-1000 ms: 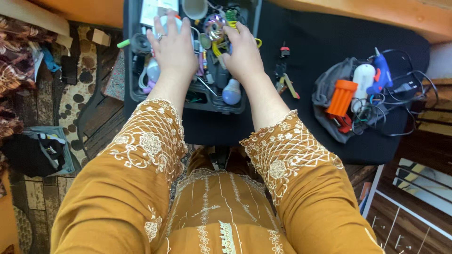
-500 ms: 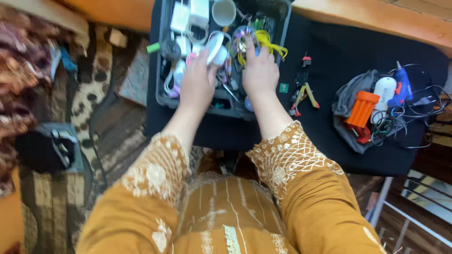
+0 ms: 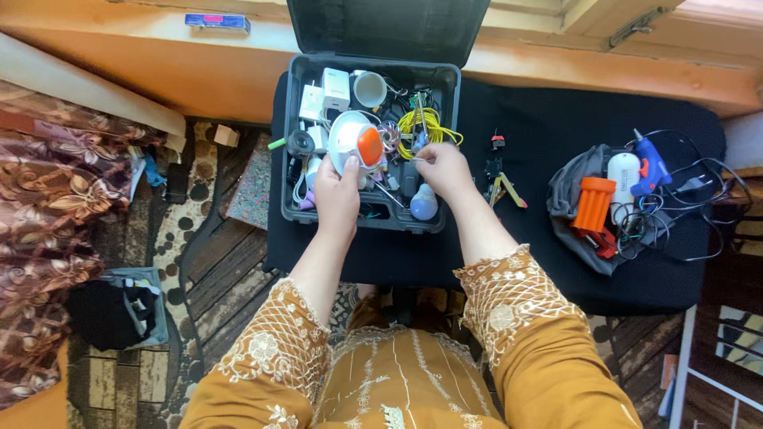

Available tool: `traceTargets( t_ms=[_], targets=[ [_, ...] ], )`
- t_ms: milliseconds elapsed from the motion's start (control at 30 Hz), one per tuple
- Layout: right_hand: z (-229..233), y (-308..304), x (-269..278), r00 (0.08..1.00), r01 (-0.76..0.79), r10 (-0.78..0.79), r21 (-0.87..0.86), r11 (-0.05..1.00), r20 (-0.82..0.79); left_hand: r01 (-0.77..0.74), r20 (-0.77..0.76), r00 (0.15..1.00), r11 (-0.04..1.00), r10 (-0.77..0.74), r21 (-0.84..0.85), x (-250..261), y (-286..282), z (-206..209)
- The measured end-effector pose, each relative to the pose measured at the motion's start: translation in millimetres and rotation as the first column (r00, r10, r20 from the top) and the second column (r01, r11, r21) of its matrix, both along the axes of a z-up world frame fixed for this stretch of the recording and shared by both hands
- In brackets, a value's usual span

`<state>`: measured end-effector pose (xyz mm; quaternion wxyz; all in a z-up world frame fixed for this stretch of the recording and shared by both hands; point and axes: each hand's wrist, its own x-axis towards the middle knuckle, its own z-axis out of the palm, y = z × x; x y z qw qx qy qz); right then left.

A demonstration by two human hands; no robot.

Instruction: The person empties various electronic items, including a hair clipper, charging blocks, light bulbs, and wires from a black plastic case onto a black surface, then sorts through them and places specific small components back into the case compartments.

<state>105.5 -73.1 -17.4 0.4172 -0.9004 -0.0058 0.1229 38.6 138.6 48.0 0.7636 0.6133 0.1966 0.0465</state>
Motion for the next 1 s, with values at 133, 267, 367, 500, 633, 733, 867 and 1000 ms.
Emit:
traceTargets(
  t_ms=[133, 267, 367, 500, 633, 733, 867, 1000],
  targets=[
    [11, 2, 5, 0.964, -0.012, 0.055, -0.165, 0.986, 0.260, -0.042, -0.136, 0.990, 0.884, -0.025, -0.466, -9, -5, 4],
    [39, 27, 23, 0.962, -0.164, 0.255, -0.540, 0.826, 0.098, -0.066, -0.174, 0.984, 0.842, -0.034, -0.535, -18, -7, -4],
    [49, 48, 20, 0.972, -0.124, 0.225, -0.666, 0.736, 0.068, -0.067, -0.228, 0.972, 0.866, -0.055, -0.496, -26, -7, -3],
    [48, 61, 31, 0.994, -0.093, 0.102, -0.726, 0.682, -0.032, -0.087, -0.257, 0.965, 0.874, -0.044, -0.478, -30, 1, 0],
    [49, 54, 32, 0.999, -0.002, 0.032, -0.602, 0.799, 0.039, -0.086, -0.265, 0.963, 0.886, -0.043, -0.457, -30, 11, 2],
    [51, 44, 23, 0.987, 0.113, -0.045, -0.471, 0.875, 0.153, -0.089, -0.256, 0.966, 0.871, -0.043, -0.482, -27, 8, 3],
    [66, 35, 11, 0.980, 0.182, -0.152, -0.283, 0.942, 0.125, -0.113, -0.271, 0.962, 0.867, -0.026, -0.485, -20, -5, 5],
    [87, 27, 1, 0.968, 0.247, -0.250, 0.117, 0.962, 0.016, -0.117, -0.281, 0.960, 0.887, -0.015, -0.448, -10, -21, 1]
  ],
)
